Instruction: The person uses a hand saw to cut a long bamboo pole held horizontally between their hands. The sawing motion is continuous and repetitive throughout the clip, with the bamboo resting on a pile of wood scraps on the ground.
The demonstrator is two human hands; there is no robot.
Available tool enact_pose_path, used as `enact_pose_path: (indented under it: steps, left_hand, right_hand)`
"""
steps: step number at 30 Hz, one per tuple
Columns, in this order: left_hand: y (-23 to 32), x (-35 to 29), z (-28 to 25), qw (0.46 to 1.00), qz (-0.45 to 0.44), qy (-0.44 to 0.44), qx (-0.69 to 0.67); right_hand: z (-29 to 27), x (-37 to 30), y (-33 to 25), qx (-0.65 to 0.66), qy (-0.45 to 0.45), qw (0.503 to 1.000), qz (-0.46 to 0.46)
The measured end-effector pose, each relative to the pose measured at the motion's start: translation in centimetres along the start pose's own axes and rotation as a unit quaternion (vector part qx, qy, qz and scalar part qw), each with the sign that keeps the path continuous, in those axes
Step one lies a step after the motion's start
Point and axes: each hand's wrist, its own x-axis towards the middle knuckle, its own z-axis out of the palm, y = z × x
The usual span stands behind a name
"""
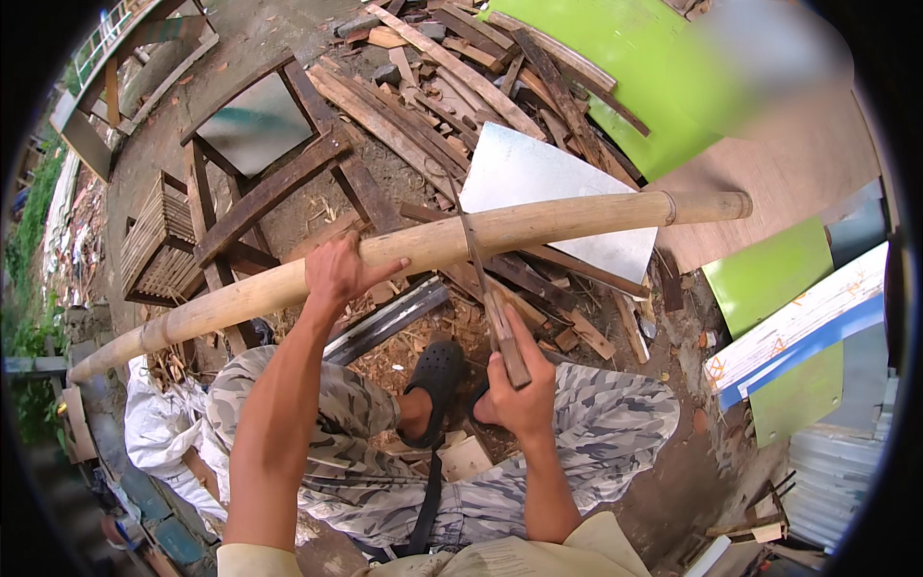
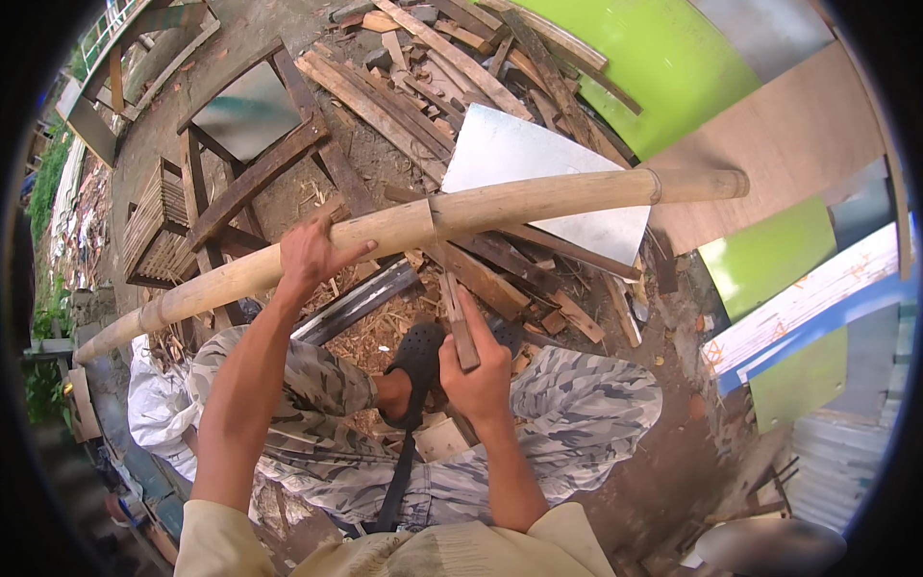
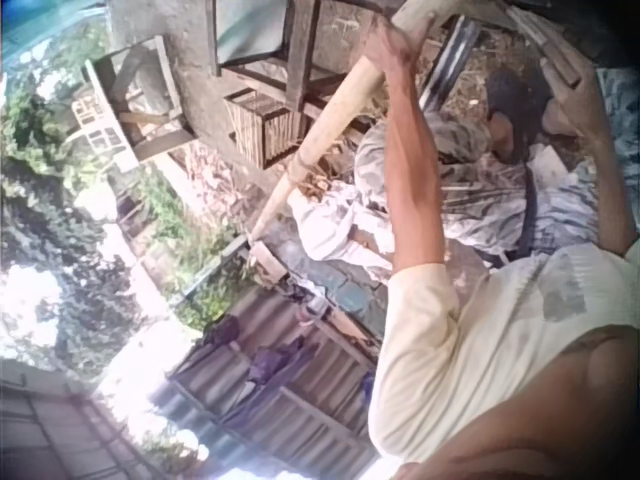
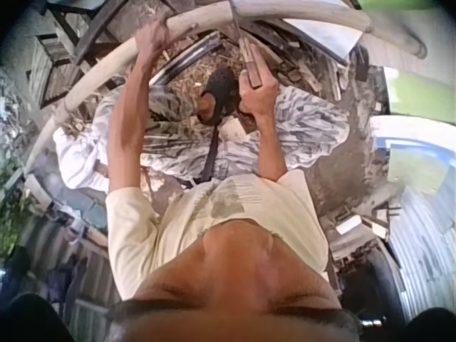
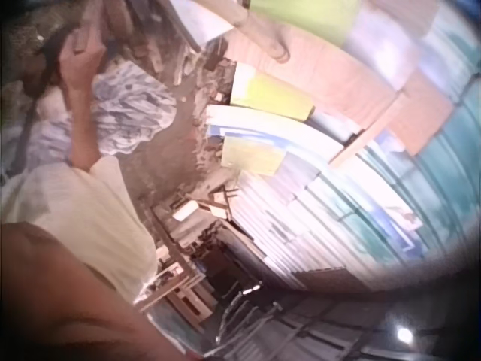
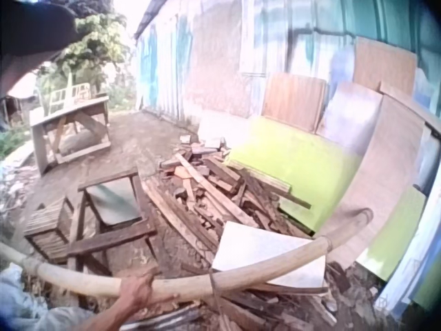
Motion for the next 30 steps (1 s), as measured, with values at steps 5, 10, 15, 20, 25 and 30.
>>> enact_pose_path:
  steps: [5,10,15,20,25,30]
  left_hand:
    - [0.1,1.1,-1.2,0.993,-0.031,-0.111,-0.002]
    - [-0.3,0.9,-0.3,0.997,-0.021,-0.068,-0.012]
    - [-0.3,0.2,0.7,0.999,0.025,0.021,-0.001]
    - [-0.9,0.2,0.4,0.999,-0.005,-0.05,-0.007]
    - [0.7,0.9,-1.3,0.997,-0.009,-0.072,0.0]
    - [0.7,1.7,0.9,0.999,0.031,0.001,-0.018]
  right_hand:
    - [-0.5,-6.6,1.0,-0.028,0.014,0.999,-0.026]
    - [-3.1,-10.2,-0.6,-0.036,-0.007,0.999,-0.012]
    - [1.4,3.1,1.7,-0.001,0.025,0.998,-0.05]
    - [0.3,-4.8,0.5,-0.036,0.005,0.999,-0.038]
    - [-3.6,-9.7,-0.4,-0.064,0.004,0.997,-0.037]
    - [-0.4,1.7,0.8,-0.05,0.054,0.994,-0.081]
